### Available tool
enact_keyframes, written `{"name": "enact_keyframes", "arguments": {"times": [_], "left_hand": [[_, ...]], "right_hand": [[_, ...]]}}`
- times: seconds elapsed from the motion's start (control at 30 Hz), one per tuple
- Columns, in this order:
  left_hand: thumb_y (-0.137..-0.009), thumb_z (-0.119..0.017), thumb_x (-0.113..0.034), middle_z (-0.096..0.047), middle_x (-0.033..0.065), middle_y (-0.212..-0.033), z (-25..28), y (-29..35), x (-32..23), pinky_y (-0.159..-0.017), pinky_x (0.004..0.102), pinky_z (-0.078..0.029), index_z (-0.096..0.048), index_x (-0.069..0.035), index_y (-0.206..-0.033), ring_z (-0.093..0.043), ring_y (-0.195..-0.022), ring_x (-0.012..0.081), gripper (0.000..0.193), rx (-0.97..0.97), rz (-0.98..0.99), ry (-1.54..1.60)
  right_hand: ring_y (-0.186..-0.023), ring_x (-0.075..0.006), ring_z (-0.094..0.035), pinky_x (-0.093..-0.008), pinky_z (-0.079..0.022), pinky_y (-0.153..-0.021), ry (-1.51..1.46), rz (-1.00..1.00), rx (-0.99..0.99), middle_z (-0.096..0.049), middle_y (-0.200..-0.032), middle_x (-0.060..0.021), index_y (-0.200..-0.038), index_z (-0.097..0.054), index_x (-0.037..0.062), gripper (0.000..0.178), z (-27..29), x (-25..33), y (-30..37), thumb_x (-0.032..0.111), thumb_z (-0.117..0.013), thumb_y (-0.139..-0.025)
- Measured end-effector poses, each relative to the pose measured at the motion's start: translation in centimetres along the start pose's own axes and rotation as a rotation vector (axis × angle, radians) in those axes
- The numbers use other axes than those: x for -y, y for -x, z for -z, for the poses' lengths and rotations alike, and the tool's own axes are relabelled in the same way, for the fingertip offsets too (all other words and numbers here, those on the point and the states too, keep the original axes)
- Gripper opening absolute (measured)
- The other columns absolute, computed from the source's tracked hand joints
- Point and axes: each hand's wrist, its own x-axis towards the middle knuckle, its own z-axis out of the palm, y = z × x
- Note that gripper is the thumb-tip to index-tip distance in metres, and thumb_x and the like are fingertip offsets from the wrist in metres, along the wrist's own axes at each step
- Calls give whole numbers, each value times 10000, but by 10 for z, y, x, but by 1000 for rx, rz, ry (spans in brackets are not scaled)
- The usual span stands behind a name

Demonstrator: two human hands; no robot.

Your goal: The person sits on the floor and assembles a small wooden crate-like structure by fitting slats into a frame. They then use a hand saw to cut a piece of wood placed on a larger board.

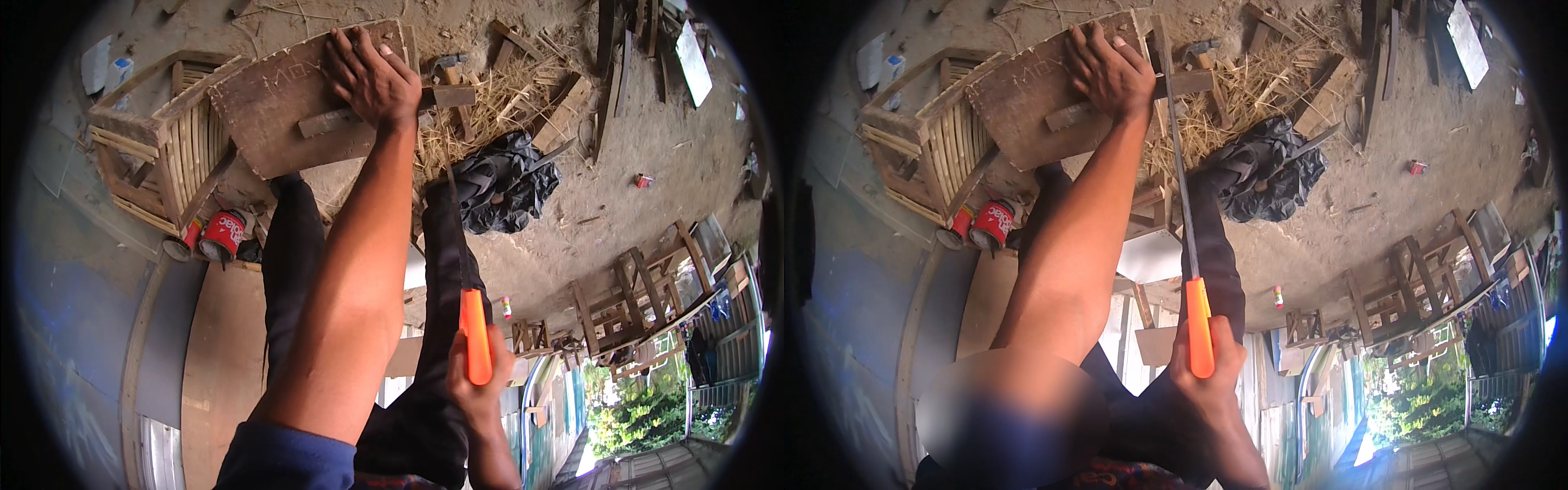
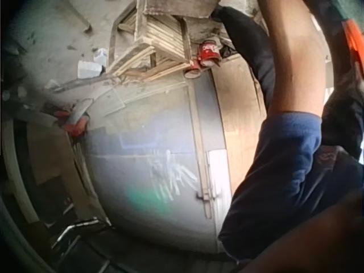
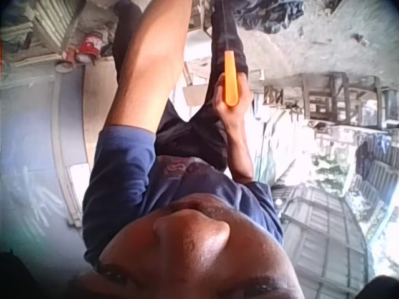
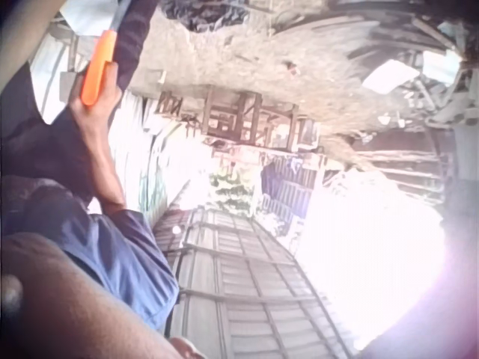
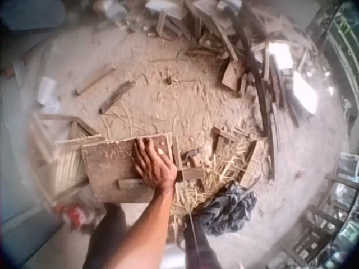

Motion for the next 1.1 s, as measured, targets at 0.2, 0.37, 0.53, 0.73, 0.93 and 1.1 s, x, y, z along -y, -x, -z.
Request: {"name": "enact_keyframes", "arguments": {"times": [0.2, 0.37, 0.53, 0.73, 0.93, 1.1], "left_hand": [[-986, -443, -234, -328, 202, -1599, 2, 4, 0, -1196, 608, -170, -473, -64, -1414, -293, -1475, 413, 461, 88, 39, 29], [-989, -444, -230, -360, 184, -1585, 3, 3, 0, -1193, 596, -189, -469, -78, -1420, -306, -1476, 395, 458, 90, 56, -11], [-976, -469, -220, -393, 183, -1555, -5, 3, 2, -1176, 592, -232, -469, -83, -1397, -335, -1453, 410, 443, 38, 3, -49], [-965, -475, -205, -401, 207, -1537, 3, 2, 0, -1159, 603, -244, -471, -74, -1380, -348, -1432, 432, 435, 21, -2, -44], [-976, -452, -209, -382, 221, -1552, 5, 4, -2, -1145, 610, -254, -471, -83, -1398, -332, -1441, 440, 441, 36, -43, -53], [-991, -448, -262, -379, 194, -1566, -6, 5, -1, -1092, 580, -308, -482, -164, -1417, -341, -1437, 432, 439, 16, 115, -64]], "right_hand": [[-674, -458, -639, -428, -516, -590, -6, 207, -153, -597, -677, -226, -927, -550, 7, 179, -60, 11, -142, 27, -672, -799], [-636, -344, -690, -362, -532, -602, -101, 307, -154, -632, -692, -167, -944, -544, -1, 199, -88, -19, -163, 30, -688, -811], [-613, -292, -680, -319, -522, -595, -134, 294, -132, -628, -722, -131, -984, -543, 7, 228, -97, -79, -127, -13, -689, -811], [-587, -215, -671, -288, -517, -581, -24, 54, -10, -611, -691, -125, -935, -539, -6, 180, -34, -54, 4, -52, -670, -821], [-588, -338, -676, -322, -521, -580, 57, 151, -158, -616, -684, -160, -935, -575, -10, 163, -35, 0, -46, -24, -659, -797], [-515, -206, -543, -323, -456, -536, -61, 236, -178, -506, -608, -109, -805, -514, 49, 121, -65, -47, -119, -20, -613, -812]]}}
